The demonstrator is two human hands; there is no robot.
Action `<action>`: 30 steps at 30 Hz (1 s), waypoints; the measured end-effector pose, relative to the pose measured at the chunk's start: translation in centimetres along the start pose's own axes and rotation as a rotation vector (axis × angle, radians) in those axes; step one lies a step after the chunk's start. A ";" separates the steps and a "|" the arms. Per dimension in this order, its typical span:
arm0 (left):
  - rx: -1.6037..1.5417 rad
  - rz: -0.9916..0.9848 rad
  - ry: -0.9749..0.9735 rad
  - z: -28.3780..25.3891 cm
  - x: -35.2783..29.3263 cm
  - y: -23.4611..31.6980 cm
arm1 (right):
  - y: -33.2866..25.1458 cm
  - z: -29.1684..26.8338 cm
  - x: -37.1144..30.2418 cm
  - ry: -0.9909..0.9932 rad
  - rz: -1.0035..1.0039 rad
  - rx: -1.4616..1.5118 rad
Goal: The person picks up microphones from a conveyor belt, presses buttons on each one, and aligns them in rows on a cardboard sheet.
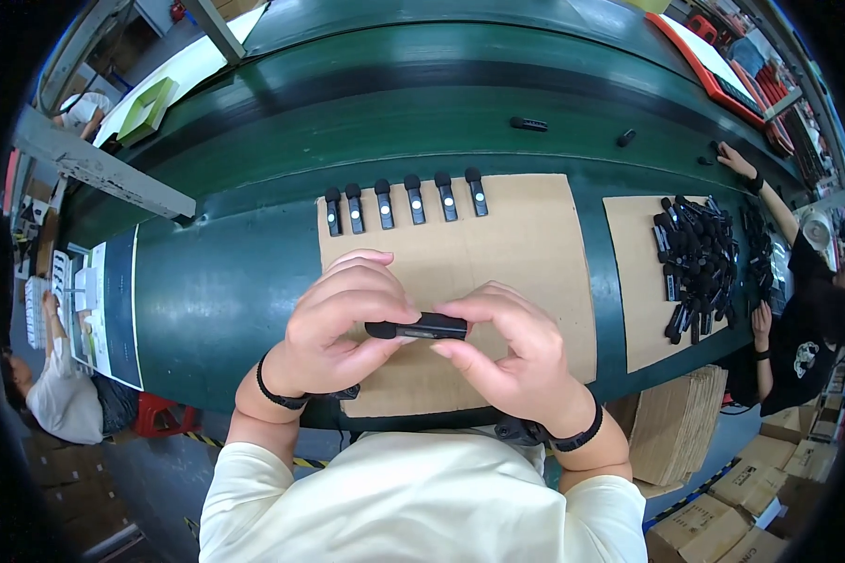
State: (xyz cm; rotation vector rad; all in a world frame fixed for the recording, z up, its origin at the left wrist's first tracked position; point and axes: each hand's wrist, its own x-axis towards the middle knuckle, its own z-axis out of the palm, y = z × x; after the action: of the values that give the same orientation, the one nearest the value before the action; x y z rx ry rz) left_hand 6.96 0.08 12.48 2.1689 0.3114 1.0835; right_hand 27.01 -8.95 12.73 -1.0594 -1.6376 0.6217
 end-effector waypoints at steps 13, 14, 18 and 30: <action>-0.046 -0.124 -0.068 -0.8 0.2 -0.1 | -1.4 -0.6 1.4 -0.046 -0.044 -0.298; -0.033 -0.118 -0.087 -0.8 0.2 -0.1 | -1.5 -0.7 1.4 -0.046 -0.044 -0.301; 0.146 -0.092 -0.077 -0.7 0.4 0.3 | -1.2 -1.0 1.7 -0.188 0.082 -0.300; 0.261 -0.189 -0.136 -2.6 0.2 0.1 | 9.4 -5.8 7.8 -0.264 0.522 -0.756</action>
State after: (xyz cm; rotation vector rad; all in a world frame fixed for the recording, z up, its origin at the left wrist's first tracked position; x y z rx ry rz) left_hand 5.00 1.33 13.76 2.3721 0.6103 0.8228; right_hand 35.09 1.71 10.75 -2.0704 -1.8851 0.4855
